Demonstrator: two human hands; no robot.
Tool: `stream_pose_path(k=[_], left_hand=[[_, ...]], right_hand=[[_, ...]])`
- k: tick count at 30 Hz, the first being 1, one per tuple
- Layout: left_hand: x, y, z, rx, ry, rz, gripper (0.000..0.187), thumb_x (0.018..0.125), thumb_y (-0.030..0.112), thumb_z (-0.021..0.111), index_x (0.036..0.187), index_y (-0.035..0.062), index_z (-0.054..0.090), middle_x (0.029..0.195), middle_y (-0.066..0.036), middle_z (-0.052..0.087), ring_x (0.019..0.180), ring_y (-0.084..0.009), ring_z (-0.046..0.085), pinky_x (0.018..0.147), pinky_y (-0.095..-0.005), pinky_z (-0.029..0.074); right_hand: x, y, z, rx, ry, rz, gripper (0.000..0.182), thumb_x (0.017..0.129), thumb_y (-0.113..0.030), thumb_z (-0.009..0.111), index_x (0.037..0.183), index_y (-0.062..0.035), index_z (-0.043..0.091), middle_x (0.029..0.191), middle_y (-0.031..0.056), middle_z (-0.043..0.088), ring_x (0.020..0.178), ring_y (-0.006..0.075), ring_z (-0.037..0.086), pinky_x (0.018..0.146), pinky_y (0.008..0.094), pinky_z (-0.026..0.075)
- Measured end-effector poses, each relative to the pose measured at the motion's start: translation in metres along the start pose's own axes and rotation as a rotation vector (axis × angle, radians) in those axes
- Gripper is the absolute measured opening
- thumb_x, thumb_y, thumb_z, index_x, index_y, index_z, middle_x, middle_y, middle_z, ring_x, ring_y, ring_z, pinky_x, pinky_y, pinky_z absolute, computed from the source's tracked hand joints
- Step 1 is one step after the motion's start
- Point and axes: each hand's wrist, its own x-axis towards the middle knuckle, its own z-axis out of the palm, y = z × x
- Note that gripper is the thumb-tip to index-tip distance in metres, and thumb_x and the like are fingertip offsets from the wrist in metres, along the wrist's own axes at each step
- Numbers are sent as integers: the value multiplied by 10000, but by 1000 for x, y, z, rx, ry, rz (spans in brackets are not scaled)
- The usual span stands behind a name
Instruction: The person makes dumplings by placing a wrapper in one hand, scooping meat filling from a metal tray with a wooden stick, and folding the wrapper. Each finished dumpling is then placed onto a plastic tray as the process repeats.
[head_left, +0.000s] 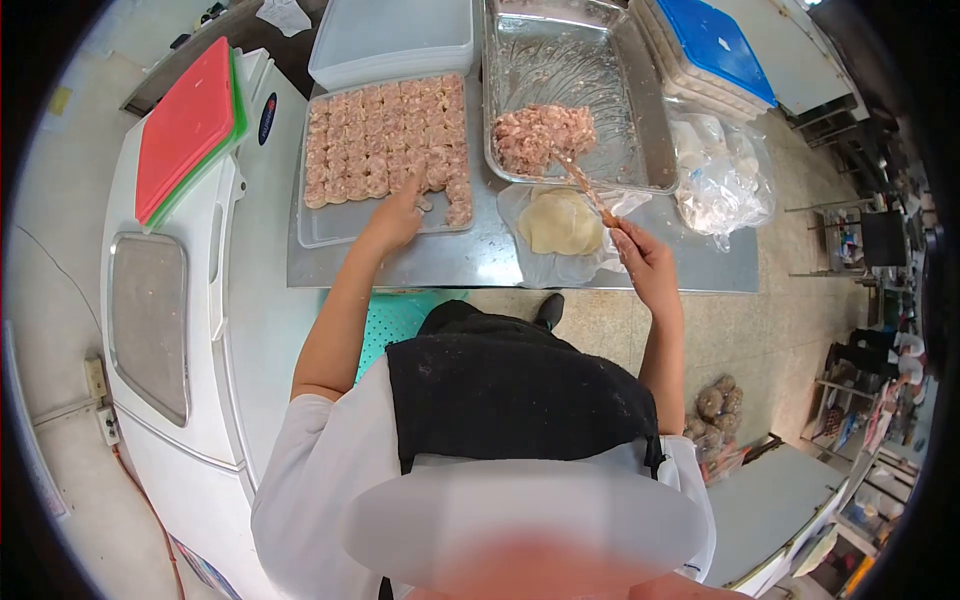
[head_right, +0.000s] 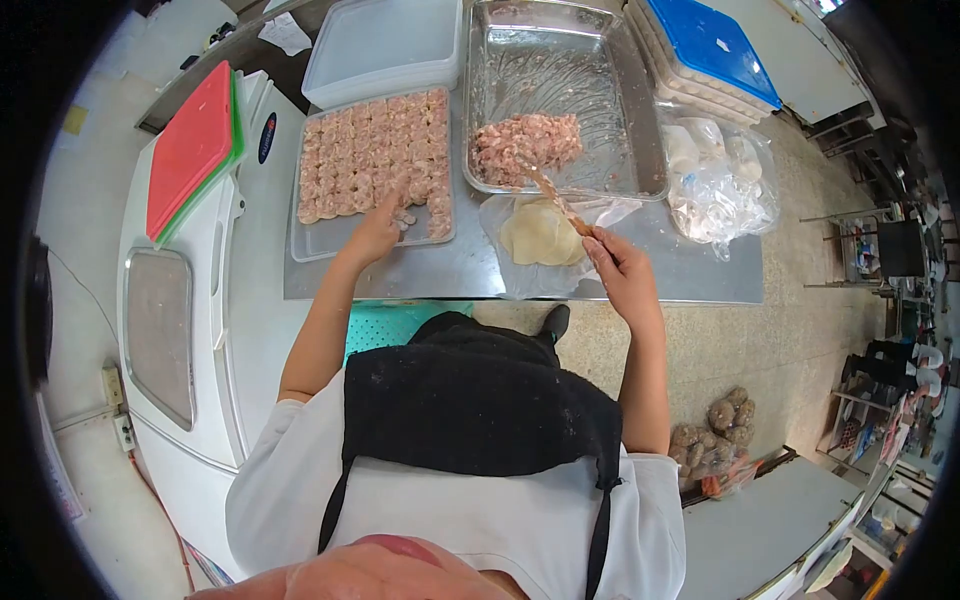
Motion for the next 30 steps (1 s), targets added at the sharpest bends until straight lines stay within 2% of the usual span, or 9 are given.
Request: stream_pose_path(k=[4, 6, 18, 20, 23, 26, 27, 28, 30], left_hand=[[1, -26, -13, -8, 35, 88, 773, 772, -25, 444, 1491, 126, 204, 1342, -291, 462, 1219, -408, 483, 1050, -412, 370], [6, -34, -19, 22, 244, 255, 751, 774, -22, 443, 1480, 123, 234, 1332, -293, 467, 1211, -412, 484, 1046, -418, 373], [-15, -14, -18, 10, 97, 194, 616, 802, 20, 459, 1403, -20, 331, 1337, -289, 458, 1239, -395, 460, 1049, -414, 363], [-5, -23, -11, 11, 186, 213, 613, 799, 23, 462, 1399, -17, 338, 1323, -290, 470, 1223, -399, 472, 1039, -417, 371], [-8, -5, -8, 41, 231, 131, 624, 790, 21, 463, 1400, -9, 336, 1318, -291, 474, 1221, -403, 472, 1035, -420, 374], [-12, 17, -3, 96, 148, -40, 659, 774, 11, 457, 1417, 14, 315, 1328, -294, 464, 1236, -403, 464, 1042, -422, 366], [-11, 22, -1, 119, 108, -119, 680, 766, 5, 453, 1428, 29, 304, 1329, -297, 461, 1237, -402, 465, 1043, -425, 362], [-10, 25, 3, 122, 108, -115, 680, 766, 5, 453, 1428, 29, 304, 1329, -297, 461, 1237, -402, 465, 1043, -425, 362], [-3, 23, 17, 46, 258, 186, 709, 759, 5, 454, 1446, 64, 290, 1320, -289, 473, 1215, -395, 488, 993, -447, 399]], right_hand=[[-13, -7, 9, -30, 45, -10, 317, 929, -184, 620, 1138, 54, 625, 794, 10, 600, 736, 71, 508, 670, 223, 436], [-16, -15, 11, -32, 50, 18, 319, 930, -184, 620, 1142, 54, 624, 800, 8, 599, 736, 67, 503, 667, 219, 433], [-14, -21, 2, -21, 63, -22, 329, 929, -191, 621, 1151, 51, 621, 874, 28, 647, 773, 81, 524, 702, 235, 452], [-4, -20, -7, -43, 45, -46, 329, 929, -200, 621, 1151, 42, 624, 883, 37, 655, 781, 81, 531, 712, 241, 457], [23, -21, -25, -153, 2, -145, 317, 948, -257, 587, 1131, -5, 643, 813, 71, 638, 740, 109, 545, 701, 264, 463], [60, -27, -53, -388, -40, -182, 272, 950, -263, 548, 1041, -35, 666, 786, 146, 635, 725, 210, 616, 688, 323, 486], [77, -22, -66, -648, -49, -308, 235, 928, -233, 548, 987, -42, 671, 798, 165, 638, 742, 270, 625, 682, 355, 490], [92, -21, -77, -908, -59, -431, 203, 905, -204, 548, 934, -49, 677, 811, 184, 642, 758, 331, 635, 675, 387, 495], [117, -32, -100, -1030, -94, -431, 176, 865, -177, 560, 871, -49, 682, 816, 185, 649, 774, 340, 639, 669, 405, 498]])
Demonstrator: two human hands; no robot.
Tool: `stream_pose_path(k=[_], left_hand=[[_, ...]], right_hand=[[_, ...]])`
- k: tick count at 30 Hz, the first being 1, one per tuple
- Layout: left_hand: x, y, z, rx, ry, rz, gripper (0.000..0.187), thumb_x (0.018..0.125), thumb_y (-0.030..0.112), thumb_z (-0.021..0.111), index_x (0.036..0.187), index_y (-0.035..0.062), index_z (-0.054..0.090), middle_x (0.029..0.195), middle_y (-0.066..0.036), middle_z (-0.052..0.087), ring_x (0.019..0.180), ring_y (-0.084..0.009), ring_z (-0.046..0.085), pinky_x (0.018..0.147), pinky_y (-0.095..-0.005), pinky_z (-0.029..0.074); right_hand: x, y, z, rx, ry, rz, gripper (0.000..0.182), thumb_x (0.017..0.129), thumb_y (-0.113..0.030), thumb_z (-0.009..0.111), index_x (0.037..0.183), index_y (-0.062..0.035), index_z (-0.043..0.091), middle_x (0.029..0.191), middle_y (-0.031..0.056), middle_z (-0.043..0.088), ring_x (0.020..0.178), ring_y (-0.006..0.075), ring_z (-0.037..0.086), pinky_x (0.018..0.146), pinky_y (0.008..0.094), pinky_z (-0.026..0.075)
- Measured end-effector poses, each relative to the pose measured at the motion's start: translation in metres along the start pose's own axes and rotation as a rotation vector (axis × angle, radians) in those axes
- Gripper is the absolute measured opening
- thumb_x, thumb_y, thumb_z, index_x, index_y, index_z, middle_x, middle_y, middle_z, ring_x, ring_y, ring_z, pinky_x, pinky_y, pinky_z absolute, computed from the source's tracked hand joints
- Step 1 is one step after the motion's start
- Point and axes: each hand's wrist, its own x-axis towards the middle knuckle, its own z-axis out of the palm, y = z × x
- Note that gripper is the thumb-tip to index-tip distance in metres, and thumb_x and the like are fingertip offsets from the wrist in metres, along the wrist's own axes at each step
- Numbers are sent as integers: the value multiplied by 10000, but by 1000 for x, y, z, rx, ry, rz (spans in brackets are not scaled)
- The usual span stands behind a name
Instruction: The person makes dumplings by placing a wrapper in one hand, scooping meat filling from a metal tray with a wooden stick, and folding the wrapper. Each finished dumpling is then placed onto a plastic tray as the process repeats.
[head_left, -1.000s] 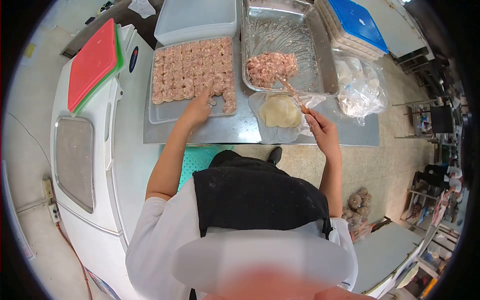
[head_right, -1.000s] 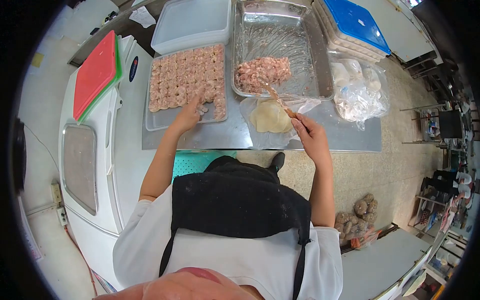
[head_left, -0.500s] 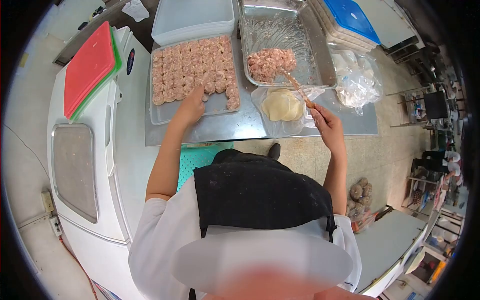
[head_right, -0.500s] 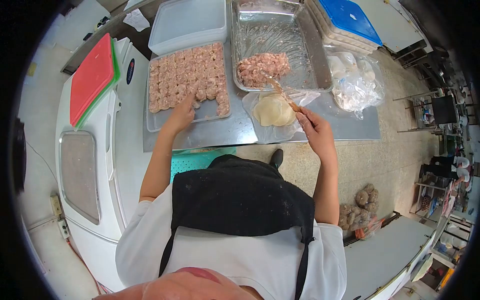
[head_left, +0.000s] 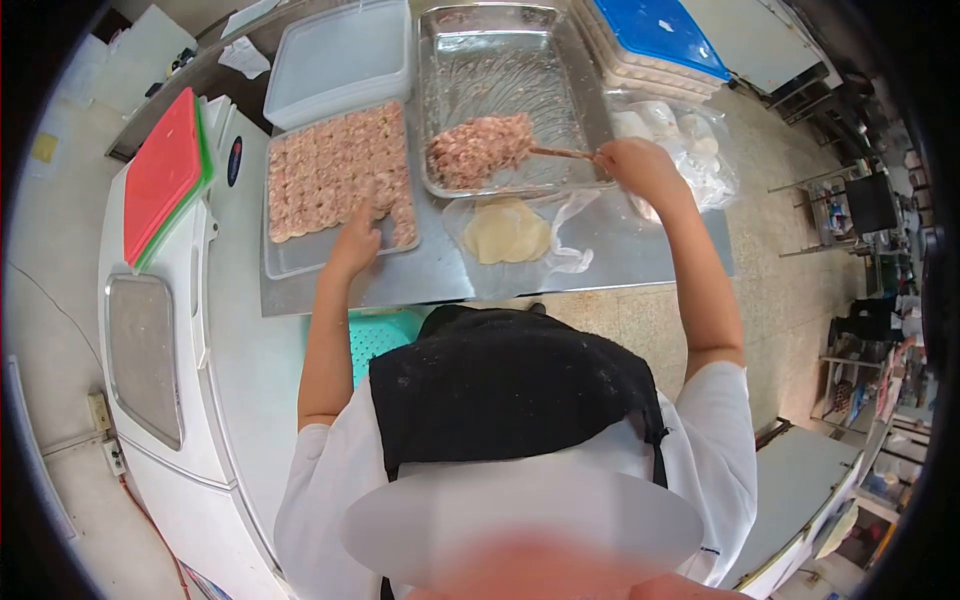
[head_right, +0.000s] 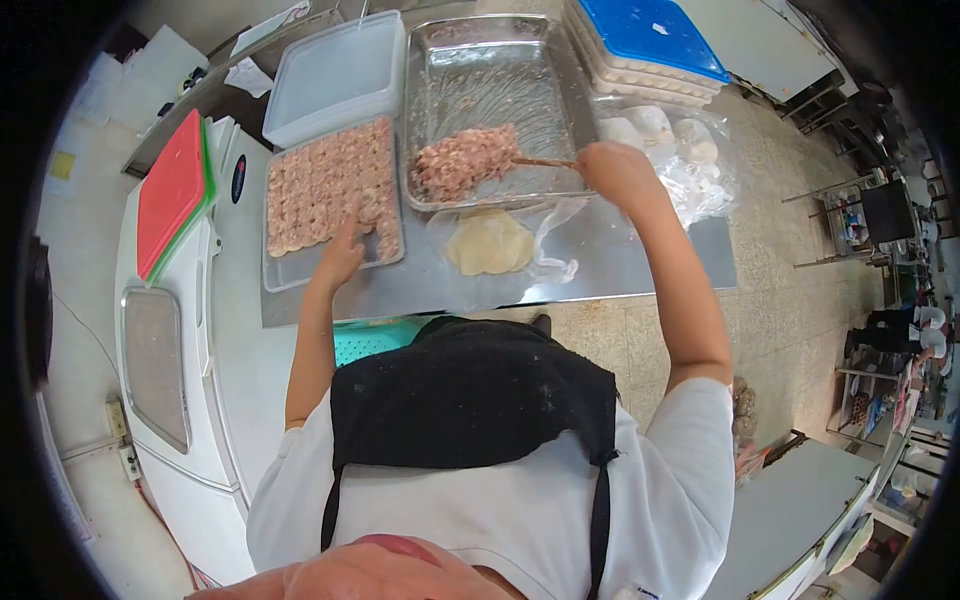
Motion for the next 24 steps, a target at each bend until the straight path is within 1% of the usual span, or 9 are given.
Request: stream_pose_path(k=[2, 4, 6, 10, 13, 15, 18, 20, 24], left_hand=[[5, -22, 17, 64, 114, 59, 712, 758, 3, 452, 1450, 79, 298, 1298, -279, 494, 1189, -375, 512, 951, -450, 424], [5, -8, 22, 127, 226, 110, 716, 758, 1, 450, 1453, 95, 306, 1276, -269, 514, 1163, -355, 536, 910, -453, 449], [-2, 46, 10, 34, 144, -254, 574, 788, 29, 479, 1356, 107, 459, 1201, -211, 565, 1076, -303, 582, 841, -410, 483], [-5, 103, 41, -20, 265, -121, 386, 811, 52, 521, 1189, 105, 582, 1069, -160, 592, 940, -266, 605, 795, -358, 488], [-3, 137, 79, -147, 167, -56, 261, 802, 72, 596, 1061, 98, 621, 998, -128, 588, 888, -268, 592, 765, -340, 482], [-1, 153, 96, -176, -93, -98, 281, 767, 73, 660, 1046, 81, 629, 993, -120, 591, 901, -273, 590, 772, -341, 479], [4, 151, 127, 64, 161, 141, 256, 750, 119, 707, 992, 59, 646, 993, -116, 592, 886, -277, 589, 781, -340, 473], [3, 134, 134, -19, 137, 70, 234, 764, 128, 703, 981, 51, 660, 989, -120, 598, 874, -278, 591, 787, -342, 471], [0, 138, 121, -245, 79, -112, 170, 832, 136, 664, 968, 40, 697, 980, -131, 630, 889, -276, 602, 803, -335, 470]], right_hand=[[27, 22, -3, -111, -51, -24, 153, 825, -150, 573, 808, -50, 687, 821, 187, 656, 790, 348, 644, 662, 422, 500], [52, 43, 24, -204, 167, -120, 147, 777, -146, 596, 713, -60, 695, 744, 160, 659, 744, 319, 660, 634, 423, 512], [52, 37, 66, -243, 112, -229, 150, 752, -148, 603, 658, -66, 686, 706, 138, 666, 720, 302, 671, 617, 432, 521], [6, 6, 54, -176, -39, -432, 143, 754, -135, 593, 665, -74, 687, 697, 117, 667, 687, 297, 672, 588, 409, 529], [30, 29, 12, -169, -91, -437, 144, 759, -131, 587, 674, -71, 686, 699, 126, 665, 677, 293, 674, 581, 394, 534], [58, 51, 14, -175, -128, -382, 143, 761, -129, 585, 682, -65, 686, 704, 134, 666, 676, 291, 676, 583, 387, 537], [68, 63, 56, -46, 181, -437, 145, 770, -120, 574, 711, -63, 694, 729, 148, 670, 687, 294, 679, 600, 396, 541], [39, 42, 72, -93, -45, -586, 126, 766, -129, 593, 732, -65, 697, 739, 147, 669, 696, 297, 678, 596, 399, 540], [34, 46, 19, -80, -93, -691, 103, 752, -121, 610, 718, -65, 690, 731, 143, 668, 693, 296, 678, 594, 398, 539]])
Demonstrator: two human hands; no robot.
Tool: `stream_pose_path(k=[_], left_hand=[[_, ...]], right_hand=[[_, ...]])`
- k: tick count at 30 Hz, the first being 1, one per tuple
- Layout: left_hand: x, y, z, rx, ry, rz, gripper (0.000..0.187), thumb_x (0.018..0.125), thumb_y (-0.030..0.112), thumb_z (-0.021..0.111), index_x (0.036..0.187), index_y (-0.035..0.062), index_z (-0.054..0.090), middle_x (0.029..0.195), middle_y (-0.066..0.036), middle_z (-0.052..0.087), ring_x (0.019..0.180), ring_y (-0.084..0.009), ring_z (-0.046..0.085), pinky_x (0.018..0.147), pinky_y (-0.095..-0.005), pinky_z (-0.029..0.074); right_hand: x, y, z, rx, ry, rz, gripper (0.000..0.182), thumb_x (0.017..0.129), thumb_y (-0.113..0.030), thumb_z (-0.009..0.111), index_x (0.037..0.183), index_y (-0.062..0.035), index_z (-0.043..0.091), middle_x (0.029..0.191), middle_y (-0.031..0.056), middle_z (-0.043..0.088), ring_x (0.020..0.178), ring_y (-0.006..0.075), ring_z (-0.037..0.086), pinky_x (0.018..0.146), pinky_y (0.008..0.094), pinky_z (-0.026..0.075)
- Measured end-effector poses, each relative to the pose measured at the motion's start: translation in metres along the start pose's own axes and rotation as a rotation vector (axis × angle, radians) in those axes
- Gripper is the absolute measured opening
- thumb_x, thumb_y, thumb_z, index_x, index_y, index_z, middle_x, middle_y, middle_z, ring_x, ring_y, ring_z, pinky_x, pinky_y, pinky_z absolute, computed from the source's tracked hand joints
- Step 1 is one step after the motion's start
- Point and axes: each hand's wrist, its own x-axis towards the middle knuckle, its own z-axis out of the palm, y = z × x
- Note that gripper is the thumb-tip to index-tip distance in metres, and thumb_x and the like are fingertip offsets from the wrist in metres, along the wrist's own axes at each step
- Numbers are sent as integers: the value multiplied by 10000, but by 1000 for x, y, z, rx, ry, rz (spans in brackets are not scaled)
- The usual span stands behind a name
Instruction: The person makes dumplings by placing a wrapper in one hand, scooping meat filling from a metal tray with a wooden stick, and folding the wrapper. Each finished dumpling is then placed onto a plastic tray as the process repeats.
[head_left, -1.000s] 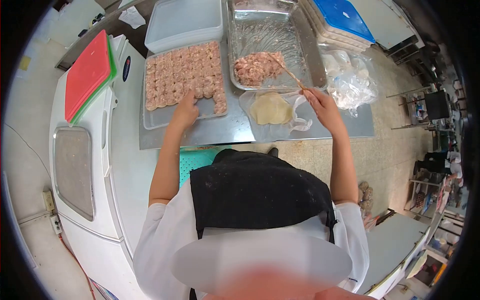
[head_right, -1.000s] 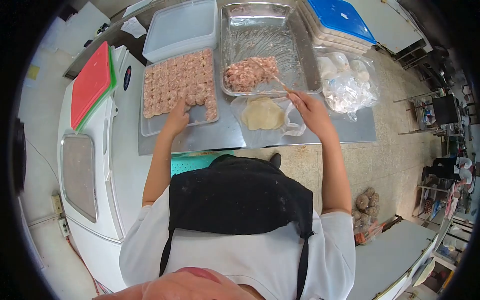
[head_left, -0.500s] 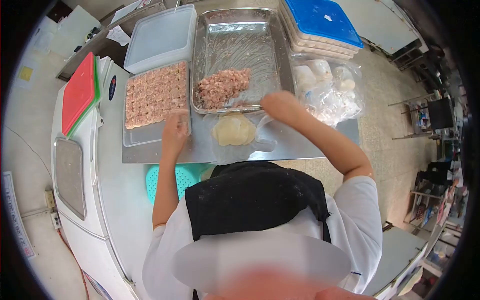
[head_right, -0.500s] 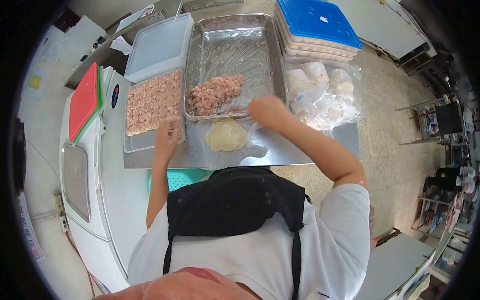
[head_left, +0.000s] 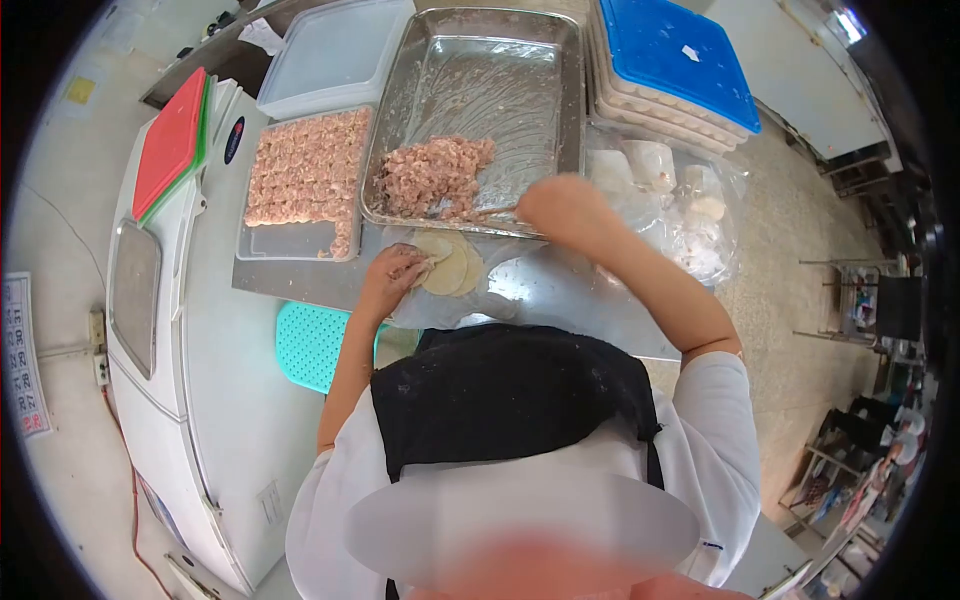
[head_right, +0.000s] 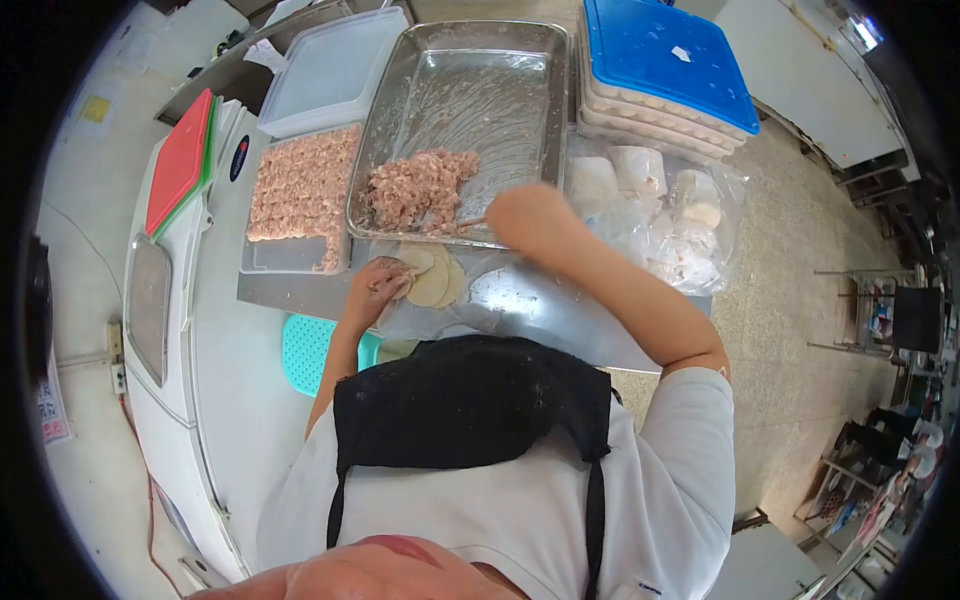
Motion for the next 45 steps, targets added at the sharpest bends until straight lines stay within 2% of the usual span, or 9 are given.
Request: stream_pose_path(k=[9, 12, 16, 20, 25, 31, 37, 39, 45], left_hand=[[2, 15, -10, -482, 177, -201, 159, 920, 117, 583, 1005, 12, 667, 1005, -60, 649, 939, -156, 611, 841, -290, 480], [5, 20, -16, -1100, 256, -221, 198, 941, 130, 563, 1097, 19, 615, 1040, -71, 641, 941, -159, 618, 855, -296, 494], [14, 18, -20, -936, 278, -185, 285, 958, 172, 538, 1199, 20, 557, 1054, -87, 637, 961, -165, 619, 866, -312, 506], [25, 27, -41, -1275, 343, -256, 333, 968, 181, 518, 1254, 11, 520, 1107, -106, 628, 1026, -203, 611, 897, -351, 510], [34, 11, -58, -1542, 410, -220, 344, 971, 155, 505, 1270, -16, 493, 1169, -140, 608, 1069, -244, 607, 918, -380, 511], [49, 7, -66, -1326, 625, -318, 368, 997, 197, 429, 1289, -24, 468, 1198, -174, 592, 1129, -289, 575, 979, -424, 472], [89, 63, -57, -1666, 222, -305, 421, 1010, 246, 366, 1313, -38, 435, 1259, -207, 538, 1222, -322, 495, 1072, -456, 369], [100, 78, -58, -1900, 21, -155, 528, 1006, 367, 355, 1348, -33, 394, 1316, -217, 486, 1268, -345, 442, 1100, -500, 309], [107, 69, -42, -1902, 314, -487, 726, 934, 584, 399, 1354, -8, 397, 1304, -195, 486, 1262, -355, 425, 1074, -576, 291]], right_hand=[[9, 17, 14, 70, 15, -27, 122, 757, -133, 594, 717, -56, 680, 723, 140, 661, 711, 305, 672, 613, 412, 533], [20, 28, 1, 82, -165, 107, 169, 775, -155, 576, 736, -35, 688, 736, 144, 670, 731, 320, 675, 644, 442, 535], [8, 0, 34, 65, -58, 107, 207, 824, -214, 579, 734, -60, 684, 722, 144, 660, 715, 325, 666, 619, 445, 520], [18, 12, -18, 32, -239, 265, 267, 883, -263, 559, 739, -71, 676, 722, 143, 655, 711, 333, 658, 606, 441, 512], [38, -6, 42, 49, -209, 253, 314, 880, -283, 552, 721, -42, 677, 717, 174, 655, 705, 333, 666, 615, 447, 516], [30, -29, 35, 834, -35, 433, 297, 915, -307, 571, 889, -46, 709, 655, 156, 627, 602, 280, 605, 596, 398, 460], [46, -58, 10, 1333, 161, 677, 351, 978, -314, 527, 1085, -14, 672, 606, -32, 451, 575, 65, 436, 524, 234, 369], [53, -69, 27, 978, 340, 622, 284, 946, -265, 548, 1084, -46, 664, 721, 151, 621, 650, 246, 595, 620, 388, 458], [22, -69, -32, 354, 159, 476, 246, 929, -226, 538, 1095, -63, 618, 810, 164, 616, 779, 373, 614, 663, 459, 490]])
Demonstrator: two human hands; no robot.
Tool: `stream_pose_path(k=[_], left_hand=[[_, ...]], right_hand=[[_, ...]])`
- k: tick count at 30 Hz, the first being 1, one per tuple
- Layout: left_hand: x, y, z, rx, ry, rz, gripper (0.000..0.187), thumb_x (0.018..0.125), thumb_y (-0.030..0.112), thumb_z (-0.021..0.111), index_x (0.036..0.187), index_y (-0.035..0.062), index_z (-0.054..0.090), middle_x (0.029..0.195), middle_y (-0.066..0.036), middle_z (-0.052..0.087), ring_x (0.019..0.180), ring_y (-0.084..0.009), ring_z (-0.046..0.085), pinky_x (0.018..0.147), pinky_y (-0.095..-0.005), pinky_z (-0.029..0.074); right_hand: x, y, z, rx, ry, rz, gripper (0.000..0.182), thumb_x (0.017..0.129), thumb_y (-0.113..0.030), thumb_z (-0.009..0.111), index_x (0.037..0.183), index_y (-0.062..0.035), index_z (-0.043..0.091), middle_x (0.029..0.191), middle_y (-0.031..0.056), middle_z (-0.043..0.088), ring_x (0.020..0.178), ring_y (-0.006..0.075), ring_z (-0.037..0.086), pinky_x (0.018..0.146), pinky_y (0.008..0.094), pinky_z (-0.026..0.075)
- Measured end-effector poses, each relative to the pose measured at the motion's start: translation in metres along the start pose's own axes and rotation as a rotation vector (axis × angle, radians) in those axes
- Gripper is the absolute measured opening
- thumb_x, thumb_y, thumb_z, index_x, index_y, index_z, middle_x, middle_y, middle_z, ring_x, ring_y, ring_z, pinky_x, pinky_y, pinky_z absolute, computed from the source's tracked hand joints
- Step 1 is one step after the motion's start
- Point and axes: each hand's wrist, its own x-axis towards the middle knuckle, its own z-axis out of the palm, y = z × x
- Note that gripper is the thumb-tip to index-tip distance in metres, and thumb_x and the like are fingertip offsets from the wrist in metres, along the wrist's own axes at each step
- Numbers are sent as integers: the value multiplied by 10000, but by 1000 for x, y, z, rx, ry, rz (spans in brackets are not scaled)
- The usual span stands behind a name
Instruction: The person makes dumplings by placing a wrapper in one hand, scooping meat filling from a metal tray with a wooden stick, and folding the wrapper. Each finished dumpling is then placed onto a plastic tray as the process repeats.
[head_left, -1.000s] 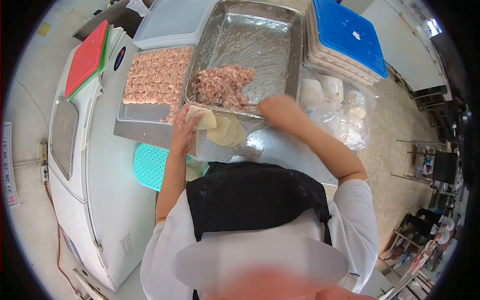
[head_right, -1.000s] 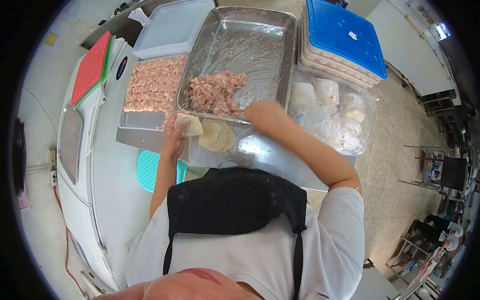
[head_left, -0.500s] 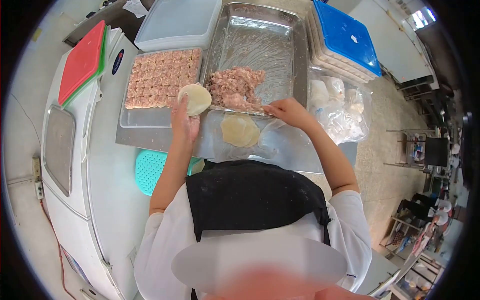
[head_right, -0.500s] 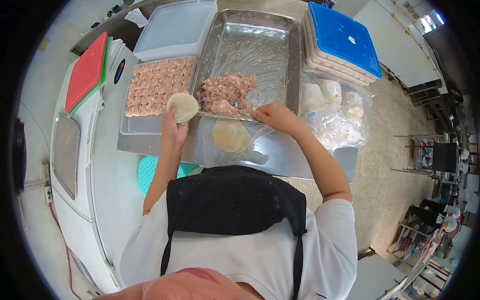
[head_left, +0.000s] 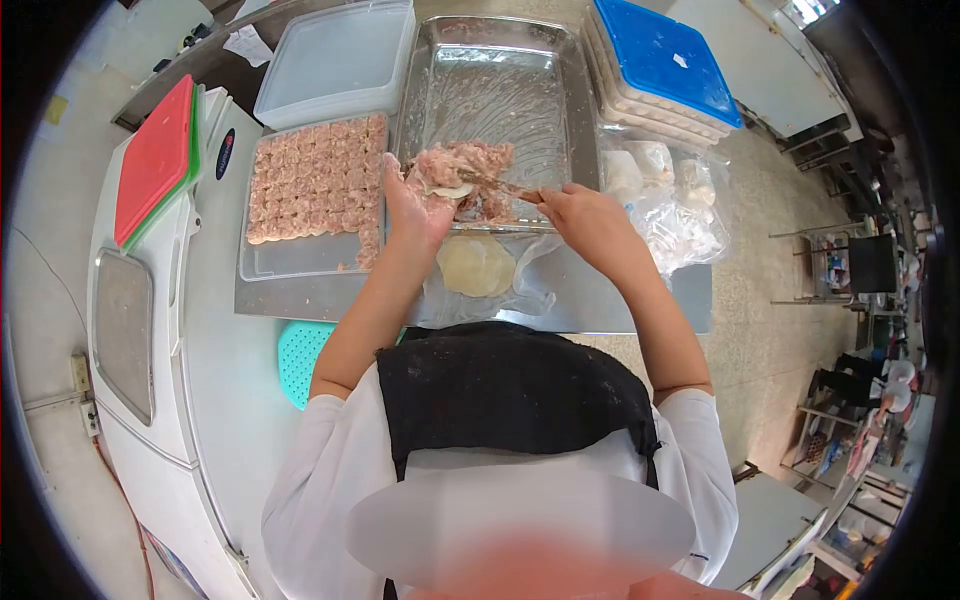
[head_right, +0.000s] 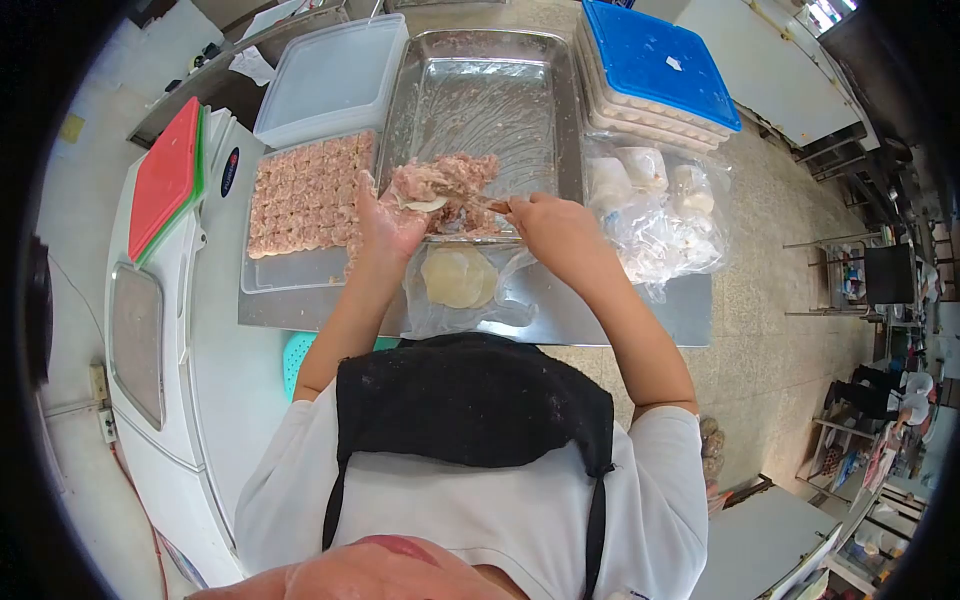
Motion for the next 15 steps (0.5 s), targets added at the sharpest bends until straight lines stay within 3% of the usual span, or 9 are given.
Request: stream_pose_path(k=[2, 5, 7, 10, 12, 13, 14, 15], left_hand=[[0, -5, 3, 40, 1, 55, 729, 931, 592, 399, 1361, 3, 394, 1295, -191, 491, 1270, -362, 414, 1073, -585, 282], [-12, -6, 14, 101, -29, 62, 731, 924, 606, 400, 1356, 17, 407, 1278, -186, 500, 1285, -368, 391, 1074, -581, 275], [-13, -7, 19, 116, -62, 37, 729, 921, 613, 400, 1343, 19, 423, 1270, -183, 505, 1293, -369, 379, 1076, -569, 278], [-17, -16, 27, 132, 1, 122, 718, 898, 599, 465, 1317, 16, 456, 1276, -186, 497, 1276, -371, 405, 1056, -546, 326], [-18, -27, 38, 62, 35, 217, 739, 882, 590, 510, 1272, -36, 476, 1139, -197, 561, 1129, -383, 517, 1004, -589, 374], [-10, -24, 27, 55, 38, 230, 739, 882, 590, 510, 1272, -36, 476, 1139, -197, 561, 1129, -383, 517, 1004, -589, 374], [2, -14, 4, -20, -109, 129, 691, 881, 508, 553, 1322, -10, 434, 1174, -180, 551, 1103, -352, 535, 976, -544, 409], [-5, -11, 9, -86, -255, 24, 673, 879, 426, 595, 1372, 16, 392, 1209, -162, 542, 1076, -322, 553, 948, -499, 443]], right_hand=[[-2, 2, 2, -112, -40, 55, 240, 929, -240, 550, 1064, -54, 616, 810, 151, 604, 742, 351, 611, 633, 444, 491], [0, 17, 12, -50, 48, -73, 225, 924, -232, 543, 1070, -71, 602, 780, 133, 581, 738, 330, 619, 618, 439, 493], [0, 14, -25, -264, -75, -57, 243, 929, -230, 532, 1116, -86, 589, 785, 128, 588, 734, 326, 620, 617, 442, 495], [-4, 10, -24, -137, 94, -211, 253, 932, -223, 527, 1133, -78, 582, 777, 128, 580, 738, 337, 618, 616, 444, 496], [-1, 22, -15, -92, 34, -204, 261, 933, -217, 530, 1131, -59, 594, 791, 133, 596, 738, 335, 619, 621, 433, 497], [3, 30, -13, -55, -26, -194, 270, 934, -211, 533, 1128, -39, 606, 804, 137, 612, 738, 332, 620, 627, 423, 498], [7, 41, -18, -53, -28, -214, 270, 934, -211, 533, 1128, -39, 606, 804, 137, 612, 738, 332, 620, 627, 423, 498], [8, 54, -24, 138, 41, -295, 278, 937, -208, 532, 1127, -22, 615, 835, 151, 633, 736, 330, 620, 639, 405, 498]])
